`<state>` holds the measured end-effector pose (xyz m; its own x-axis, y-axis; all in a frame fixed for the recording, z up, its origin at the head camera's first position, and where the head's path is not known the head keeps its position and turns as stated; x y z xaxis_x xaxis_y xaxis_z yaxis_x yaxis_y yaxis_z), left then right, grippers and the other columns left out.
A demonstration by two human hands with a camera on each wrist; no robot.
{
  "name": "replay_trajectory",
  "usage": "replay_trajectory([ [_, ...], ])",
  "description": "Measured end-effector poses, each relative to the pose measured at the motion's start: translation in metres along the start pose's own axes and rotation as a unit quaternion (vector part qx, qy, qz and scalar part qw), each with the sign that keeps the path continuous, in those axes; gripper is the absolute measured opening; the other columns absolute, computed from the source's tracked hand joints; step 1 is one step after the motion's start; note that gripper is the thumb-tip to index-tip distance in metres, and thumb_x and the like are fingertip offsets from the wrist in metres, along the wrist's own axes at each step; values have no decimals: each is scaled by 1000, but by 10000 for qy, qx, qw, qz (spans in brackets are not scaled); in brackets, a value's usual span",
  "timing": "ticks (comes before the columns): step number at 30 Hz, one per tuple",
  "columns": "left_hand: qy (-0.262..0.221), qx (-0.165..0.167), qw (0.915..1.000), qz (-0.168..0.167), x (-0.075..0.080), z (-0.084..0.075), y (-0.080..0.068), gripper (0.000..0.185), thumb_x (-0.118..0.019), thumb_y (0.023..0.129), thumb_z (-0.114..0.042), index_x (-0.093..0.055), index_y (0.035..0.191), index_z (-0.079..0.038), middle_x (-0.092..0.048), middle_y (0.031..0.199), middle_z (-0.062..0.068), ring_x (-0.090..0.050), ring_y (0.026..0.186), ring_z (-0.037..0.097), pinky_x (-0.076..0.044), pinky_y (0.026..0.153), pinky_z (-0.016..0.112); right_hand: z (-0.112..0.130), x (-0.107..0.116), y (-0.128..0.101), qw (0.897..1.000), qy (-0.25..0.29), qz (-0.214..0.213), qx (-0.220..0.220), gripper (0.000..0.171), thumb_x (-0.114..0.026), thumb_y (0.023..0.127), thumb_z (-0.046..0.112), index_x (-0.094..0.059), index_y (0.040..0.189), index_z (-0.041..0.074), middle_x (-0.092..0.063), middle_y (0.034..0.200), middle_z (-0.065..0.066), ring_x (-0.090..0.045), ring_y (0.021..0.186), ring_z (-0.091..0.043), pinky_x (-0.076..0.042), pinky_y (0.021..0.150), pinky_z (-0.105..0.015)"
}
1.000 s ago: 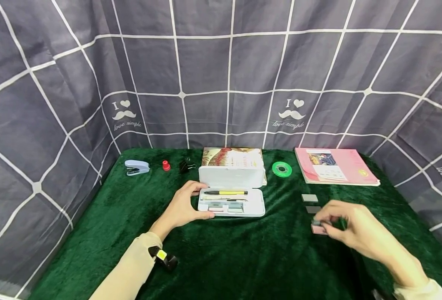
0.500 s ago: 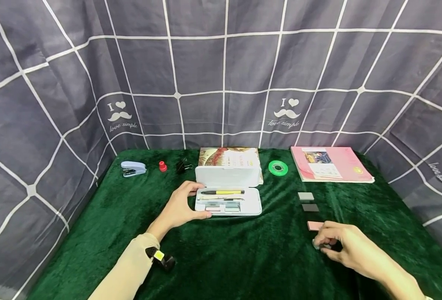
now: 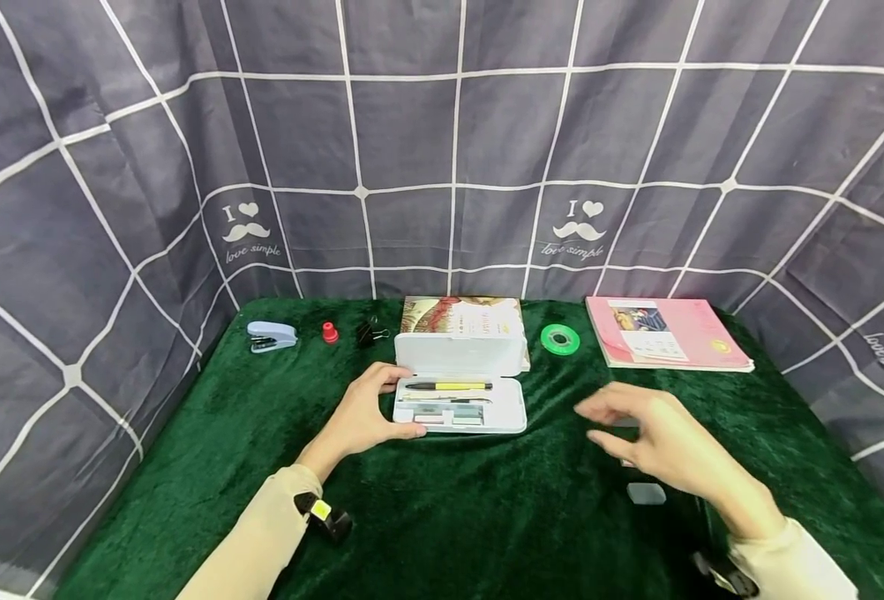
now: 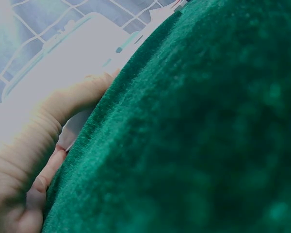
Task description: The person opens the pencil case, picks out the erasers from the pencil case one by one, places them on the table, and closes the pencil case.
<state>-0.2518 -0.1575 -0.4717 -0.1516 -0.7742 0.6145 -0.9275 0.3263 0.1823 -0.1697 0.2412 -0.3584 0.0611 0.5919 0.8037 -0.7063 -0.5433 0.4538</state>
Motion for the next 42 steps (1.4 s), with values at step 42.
replay_trajectory([
  [42,23,25,10000,27,-1,0,1,87,-107,75,-40,-66,148,-16,-59,148,2,-67,135,31,-55,118,51,20,-85,110,9940,739,761,254,23,-84,91,-6,-86,106,11,-76,98,1,-71,88,-15,-64,80,-37],
])
Point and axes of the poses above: each hand's wrist, its own y-axis towards the middle knuckle, its own x-axis out of the back of the hand, z = x × y, the point moved 5 cm from there along y, towards the middle knuckle
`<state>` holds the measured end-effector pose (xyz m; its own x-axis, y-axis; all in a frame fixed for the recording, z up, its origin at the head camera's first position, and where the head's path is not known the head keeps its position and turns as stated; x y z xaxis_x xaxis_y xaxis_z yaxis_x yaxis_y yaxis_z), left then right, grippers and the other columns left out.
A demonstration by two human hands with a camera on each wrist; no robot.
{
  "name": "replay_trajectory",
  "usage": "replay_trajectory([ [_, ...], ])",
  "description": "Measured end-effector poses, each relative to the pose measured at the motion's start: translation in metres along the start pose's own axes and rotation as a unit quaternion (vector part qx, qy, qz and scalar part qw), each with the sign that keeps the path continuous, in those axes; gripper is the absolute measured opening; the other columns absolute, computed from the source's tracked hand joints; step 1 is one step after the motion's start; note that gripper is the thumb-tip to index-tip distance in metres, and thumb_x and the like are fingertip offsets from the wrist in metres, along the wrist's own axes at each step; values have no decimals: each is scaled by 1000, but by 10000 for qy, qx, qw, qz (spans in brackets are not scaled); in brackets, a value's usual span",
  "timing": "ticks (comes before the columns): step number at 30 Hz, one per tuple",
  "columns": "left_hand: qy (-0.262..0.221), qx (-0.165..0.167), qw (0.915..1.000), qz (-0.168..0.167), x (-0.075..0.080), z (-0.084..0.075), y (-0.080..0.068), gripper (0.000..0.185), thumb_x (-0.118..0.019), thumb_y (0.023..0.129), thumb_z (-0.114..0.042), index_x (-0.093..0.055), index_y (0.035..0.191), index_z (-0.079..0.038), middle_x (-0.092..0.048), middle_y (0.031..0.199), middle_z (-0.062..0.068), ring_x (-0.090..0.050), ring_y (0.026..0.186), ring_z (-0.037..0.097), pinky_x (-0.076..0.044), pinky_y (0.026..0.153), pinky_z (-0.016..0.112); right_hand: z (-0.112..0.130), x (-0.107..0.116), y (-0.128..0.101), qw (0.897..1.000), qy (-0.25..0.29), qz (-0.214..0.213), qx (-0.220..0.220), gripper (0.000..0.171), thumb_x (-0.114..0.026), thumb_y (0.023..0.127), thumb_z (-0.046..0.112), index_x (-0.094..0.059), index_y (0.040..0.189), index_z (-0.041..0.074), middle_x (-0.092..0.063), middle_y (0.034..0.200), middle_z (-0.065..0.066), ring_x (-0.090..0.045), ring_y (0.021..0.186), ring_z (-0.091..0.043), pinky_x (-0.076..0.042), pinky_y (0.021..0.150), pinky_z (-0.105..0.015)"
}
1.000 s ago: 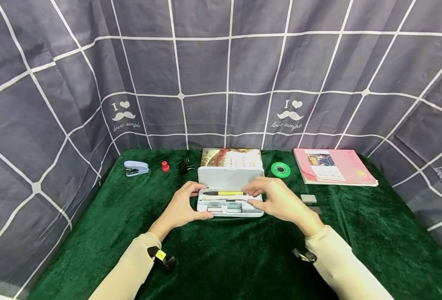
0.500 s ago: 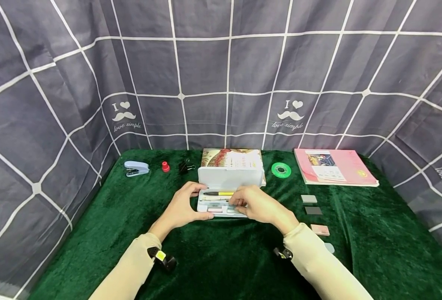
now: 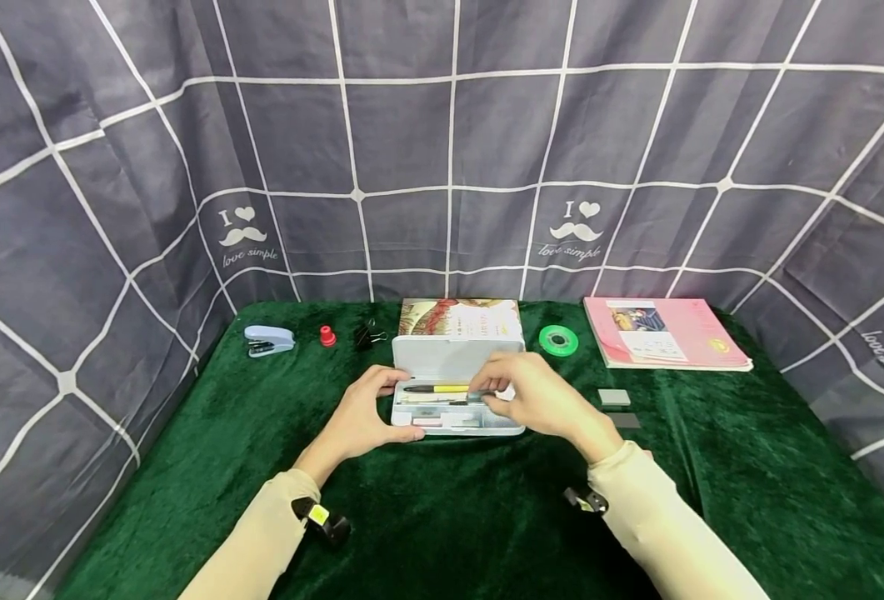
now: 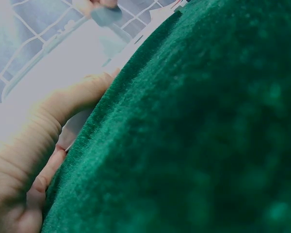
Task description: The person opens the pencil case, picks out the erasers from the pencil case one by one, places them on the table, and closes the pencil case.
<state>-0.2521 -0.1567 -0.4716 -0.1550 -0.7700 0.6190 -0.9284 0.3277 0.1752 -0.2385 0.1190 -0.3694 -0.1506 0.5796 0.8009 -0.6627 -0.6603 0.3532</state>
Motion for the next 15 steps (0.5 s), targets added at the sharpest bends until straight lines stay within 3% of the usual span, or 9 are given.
replay_trajectory([
  [4,-72,28,10000,2,0,1,0,86,-107,75,-40,-66,147,-18,-60,147,2,-67,135,32,-55,118,53,-7,29,-12,9986,-303,-416,-70,23,-86,90,-5,-85,104,13,-75,96,3,-71,86,-17,-63,77,-38],
  [9,-82,-4,10000,-8,-1,0,1,85,-107,75,-40,-66,146,-18,-61,144,2,-67,135,31,-55,118,53,-33,61,-38,9944,-519,-786,-482,26,-87,90,-6,-86,105,15,-74,99,6,-68,88,-13,-61,76,-35],
  [15,-26,-1,10000,-16,-1,-1,-1,84,-107,76,-39,-66,147,-18,-61,145,2,-67,135,31,-55,117,53,-71,69,-69,9882,-705,-1001,-915,27,-86,89,-10,-86,101,14,-76,96,1,-69,86,-15,-62,75,-38],
])
Point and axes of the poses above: each hand's wrist, its own y-axis towards the middle knuckle, its own x-axis out of the back of the hand, z = x × y, the point moved 5 cm from there along y, towards the middle knuckle
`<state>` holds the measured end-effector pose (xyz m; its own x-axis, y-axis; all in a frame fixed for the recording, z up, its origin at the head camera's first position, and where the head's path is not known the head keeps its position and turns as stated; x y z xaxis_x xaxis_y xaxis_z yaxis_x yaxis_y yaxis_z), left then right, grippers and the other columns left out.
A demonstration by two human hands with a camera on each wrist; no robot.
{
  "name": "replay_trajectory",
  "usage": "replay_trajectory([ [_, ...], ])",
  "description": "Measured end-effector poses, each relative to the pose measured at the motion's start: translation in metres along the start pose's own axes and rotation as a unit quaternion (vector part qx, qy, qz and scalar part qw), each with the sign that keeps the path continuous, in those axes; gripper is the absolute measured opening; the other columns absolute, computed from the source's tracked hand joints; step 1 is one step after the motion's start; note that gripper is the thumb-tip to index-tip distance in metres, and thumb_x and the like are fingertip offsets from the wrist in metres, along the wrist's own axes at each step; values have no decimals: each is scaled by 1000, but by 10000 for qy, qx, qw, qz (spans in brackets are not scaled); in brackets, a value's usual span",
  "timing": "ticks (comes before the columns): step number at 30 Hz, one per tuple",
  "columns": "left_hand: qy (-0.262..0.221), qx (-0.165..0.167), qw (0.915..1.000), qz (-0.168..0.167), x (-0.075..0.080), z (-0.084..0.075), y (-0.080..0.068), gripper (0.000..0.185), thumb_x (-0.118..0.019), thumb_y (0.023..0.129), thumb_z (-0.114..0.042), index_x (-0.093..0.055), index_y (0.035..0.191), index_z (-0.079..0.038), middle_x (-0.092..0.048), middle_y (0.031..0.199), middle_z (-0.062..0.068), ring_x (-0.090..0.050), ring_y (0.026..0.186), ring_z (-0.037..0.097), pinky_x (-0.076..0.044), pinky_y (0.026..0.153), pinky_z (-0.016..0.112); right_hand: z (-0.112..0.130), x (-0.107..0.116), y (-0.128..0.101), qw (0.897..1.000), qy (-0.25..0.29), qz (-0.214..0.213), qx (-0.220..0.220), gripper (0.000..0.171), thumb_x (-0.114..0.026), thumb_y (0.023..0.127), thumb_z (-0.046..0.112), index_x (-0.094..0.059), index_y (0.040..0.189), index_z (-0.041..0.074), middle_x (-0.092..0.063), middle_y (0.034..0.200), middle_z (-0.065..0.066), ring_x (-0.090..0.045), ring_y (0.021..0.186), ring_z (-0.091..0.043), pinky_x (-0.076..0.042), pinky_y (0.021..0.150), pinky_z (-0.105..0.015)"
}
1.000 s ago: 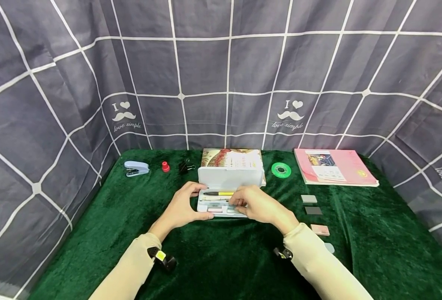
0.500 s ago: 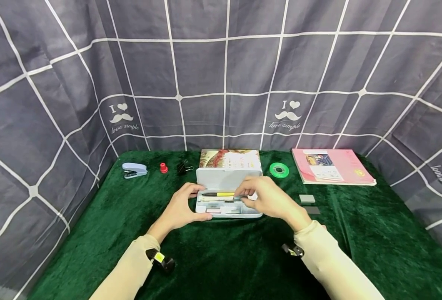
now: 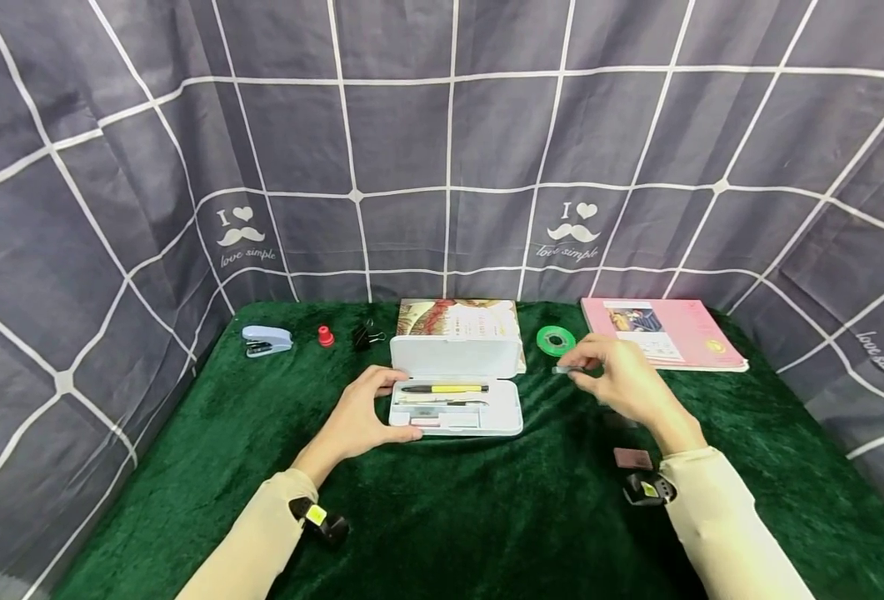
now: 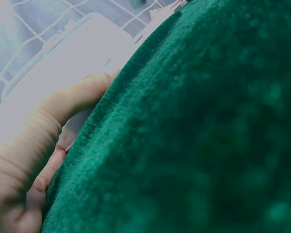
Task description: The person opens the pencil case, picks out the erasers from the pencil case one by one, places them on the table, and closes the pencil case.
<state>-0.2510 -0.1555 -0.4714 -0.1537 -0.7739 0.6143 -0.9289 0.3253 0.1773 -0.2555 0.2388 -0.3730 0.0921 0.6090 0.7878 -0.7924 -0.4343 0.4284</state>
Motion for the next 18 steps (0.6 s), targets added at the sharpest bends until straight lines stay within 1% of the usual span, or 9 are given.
replay_trajectory([
  [2,39,-1,10000,8,1,0,0,85,-106,76,-40,-66,147,-18,-60,147,2,-67,135,31,-56,117,52,-10,-4,-3,9999,-45,55,-96,26,-87,89,-9,-87,100,14,-76,94,1,-69,85,-13,-62,74,-37],
  [5,52,-5,10000,21,2,-1,0,86,-106,76,-40,-65,148,-17,-59,148,2,-67,135,30,-55,118,50,-21,-13,-7,9994,5,271,-230,24,-88,88,-8,-87,99,14,-75,93,2,-69,84,-12,-62,74,-34],
  [8,7,-11,10000,23,1,0,0,86,-106,76,-40,-65,148,-18,-59,149,2,-67,135,32,-56,118,52,-27,-22,-10,9954,93,755,-576,22,-90,89,-3,-87,99,15,-74,95,2,-68,86,-14,-60,76,-32],
  [10,-4,3,10000,35,1,0,0,85,-106,77,-41,-65,148,-18,-59,149,2,-66,136,32,-55,118,53,-30,-26,-11,9905,97,1082,-845,19,-90,90,0,-87,99,16,-72,97,2,-67,87,-15,-59,78,-31],
  [12,-6,21,10000,52,1,0,0,85,-105,77,-41,-65,148,-19,-59,150,3,-66,136,34,-55,117,55,-32,-29,-13,9857,86,1321,-1039,17,-91,91,3,-87,99,17,-71,100,2,-66,89,-16,-57,80,-32],
  [13,10,14,10000,54,1,0,0,85,-105,78,-42,-65,149,-18,-59,150,4,-66,136,34,-55,117,56,-32,-30,-13,9849,71,1368,-1057,17,-91,91,4,-86,99,18,-71,100,2,-65,90,-17,-57,80,-32],
  [18,77,5,9999,64,2,-1,-1,85,-104,79,-43,-65,149,-17,-59,150,5,-66,136,34,-55,117,56,-30,-31,-13,9875,80,1295,-896,17,-92,90,4,-85,97,18,-70,97,3,-65,90,-17,-57,79,-31],
])
Point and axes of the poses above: each hand's wrist, its own y-axis towards the middle knuckle, its own x-axis out of the back of the hand, z = x × y, the point moved 5 cm from there along y, towards the middle knuckle
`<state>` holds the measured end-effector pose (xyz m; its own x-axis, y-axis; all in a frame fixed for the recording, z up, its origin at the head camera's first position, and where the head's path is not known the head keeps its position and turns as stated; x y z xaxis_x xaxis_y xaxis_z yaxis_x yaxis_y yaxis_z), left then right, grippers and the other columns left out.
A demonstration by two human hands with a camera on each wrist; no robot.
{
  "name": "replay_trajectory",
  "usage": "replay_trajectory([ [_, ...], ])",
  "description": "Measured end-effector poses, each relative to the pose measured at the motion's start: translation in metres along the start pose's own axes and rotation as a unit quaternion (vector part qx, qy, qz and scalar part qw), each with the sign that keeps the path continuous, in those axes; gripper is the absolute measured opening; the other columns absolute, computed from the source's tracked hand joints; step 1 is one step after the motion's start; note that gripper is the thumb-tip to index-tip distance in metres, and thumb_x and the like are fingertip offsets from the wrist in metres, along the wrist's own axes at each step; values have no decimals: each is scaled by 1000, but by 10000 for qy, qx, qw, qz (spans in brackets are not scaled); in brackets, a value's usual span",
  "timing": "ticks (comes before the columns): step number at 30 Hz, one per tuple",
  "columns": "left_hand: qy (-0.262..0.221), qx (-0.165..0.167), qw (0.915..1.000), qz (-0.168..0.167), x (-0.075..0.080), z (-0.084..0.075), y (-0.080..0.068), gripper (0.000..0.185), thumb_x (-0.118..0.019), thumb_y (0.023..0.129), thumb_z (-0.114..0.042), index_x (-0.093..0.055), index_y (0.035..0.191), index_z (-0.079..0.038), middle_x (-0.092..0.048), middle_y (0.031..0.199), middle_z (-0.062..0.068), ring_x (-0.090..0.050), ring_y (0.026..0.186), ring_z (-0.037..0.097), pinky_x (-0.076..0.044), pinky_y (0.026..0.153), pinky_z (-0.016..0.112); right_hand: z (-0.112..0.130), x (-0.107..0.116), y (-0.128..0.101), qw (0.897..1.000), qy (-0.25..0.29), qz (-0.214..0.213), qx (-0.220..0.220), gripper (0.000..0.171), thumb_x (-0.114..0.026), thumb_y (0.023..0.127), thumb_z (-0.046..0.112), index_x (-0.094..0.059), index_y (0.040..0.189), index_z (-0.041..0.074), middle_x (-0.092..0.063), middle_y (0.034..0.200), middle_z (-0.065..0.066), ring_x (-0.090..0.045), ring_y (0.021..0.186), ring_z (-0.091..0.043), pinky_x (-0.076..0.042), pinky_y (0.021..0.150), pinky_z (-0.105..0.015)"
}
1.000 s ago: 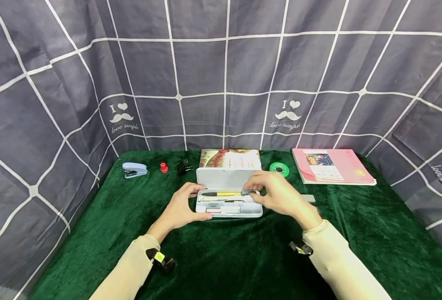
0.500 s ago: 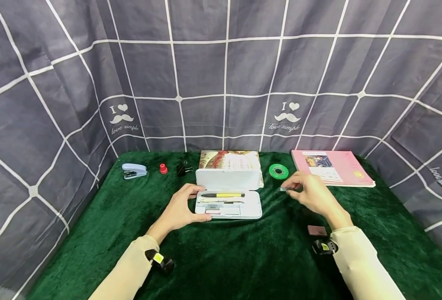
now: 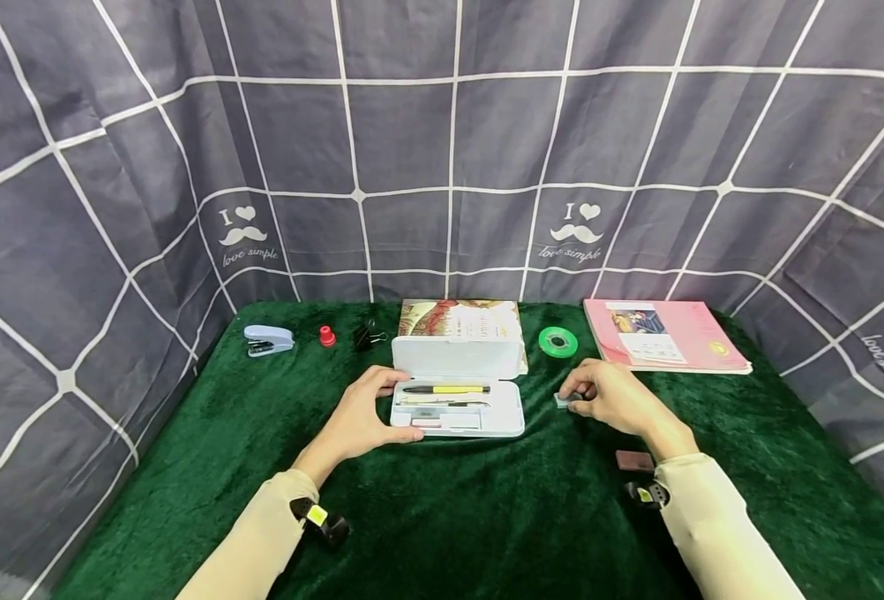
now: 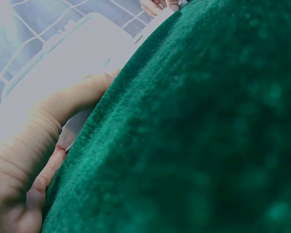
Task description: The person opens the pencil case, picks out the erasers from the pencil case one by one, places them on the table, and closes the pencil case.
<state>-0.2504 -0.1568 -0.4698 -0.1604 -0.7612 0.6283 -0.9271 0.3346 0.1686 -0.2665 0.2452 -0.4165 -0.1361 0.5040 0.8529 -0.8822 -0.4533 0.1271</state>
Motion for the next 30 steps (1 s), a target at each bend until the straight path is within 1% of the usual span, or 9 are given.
replay_trajectory([
  [3,9,13,10000,-4,0,0,0,85,-104,79,-43,-65,149,-17,-59,150,4,-66,136,33,-55,117,54,0,-1,0,10000,31,7,1,18,-92,89,4,-84,96,18,-70,96,3,-64,89,-17,-55,78,-29],
  [9,-49,88,9999,-34,1,1,-1,84,-105,78,-41,-66,148,-19,-60,147,3,-66,136,34,-55,117,57,2,0,1,10000,-4,45,11,18,-92,90,4,-85,99,18,-70,97,0,-64,90,-19,-54,78,-30],
  [13,-40,107,9999,-27,0,1,0,84,-106,77,-41,-65,148,-20,-60,147,2,-67,136,33,-55,117,56,14,5,2,9997,18,-197,170,19,-91,91,3,-86,106,13,-71,99,-2,-66,91,-22,-58,80,-35],
  [15,-27,114,9999,-19,-1,2,1,86,-106,76,-41,-65,148,-20,-60,148,1,-66,136,32,-55,118,55,24,7,3,9988,123,-363,314,21,-90,91,1,-85,109,11,-72,100,-4,-69,91,-23,-61,82,-38],
  [17,-13,111,9999,-20,-2,2,2,87,-106,76,-42,-65,149,-20,-59,150,0,-66,136,32,-55,118,54,36,7,7,9974,190,-504,486,22,-90,91,1,-85,111,11,-74,98,-2,-71,91,-21,-64,83,-41],
  [20,-25,101,9999,0,-3,3,2,87,-106,76,-43,-65,149,-20,-59,150,0,-66,136,31,-54,118,53,56,5,14,9951,337,-575,725,23,-90,91,0,-85,112,10,-78,100,-3,-74,91,-22,-66,84,-46],
  [23,-51,57,10000,-8,-3,3,2,87,-106,76,-43,-65,149,-19,-59,150,1,-67,136,32,-55,118,53,78,-2,24,9927,473,-491,990,23,-88,93,-1,-84,114,7,-81,104,-5,-77,93,-23,-66,86,-49],
  [25,-60,12,10000,-23,-2,2,2,87,-106,76,-43,-65,149,-18,-59,150,2,-67,135,32,-55,117,54,92,-8,32,9910,573,-357,1160,22,-87,94,-1,-83,115,4,-81,108,-7,-77,95,-23,-66,88,-50],
  [30,-28,-13,10000,-57,-1,2,2,86,-106,76,-42,-65,148,-19,-60,148,2,-68,135,32,-56,117,53,123,-29,47,9869,581,95,1503,20,-84,96,-1,-84,115,7,-81,107,-6,-76,95,-15,-67,88,-44],
])
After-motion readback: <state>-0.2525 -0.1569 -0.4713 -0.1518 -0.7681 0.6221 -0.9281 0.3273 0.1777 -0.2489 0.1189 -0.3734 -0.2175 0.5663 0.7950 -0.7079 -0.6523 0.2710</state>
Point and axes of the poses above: each hand's wrist, its own y-axis towards the middle knuckle, its own x-axis out of the back of the hand, z = x × y, the point moved 5 cm from there along y, towards the middle knuckle
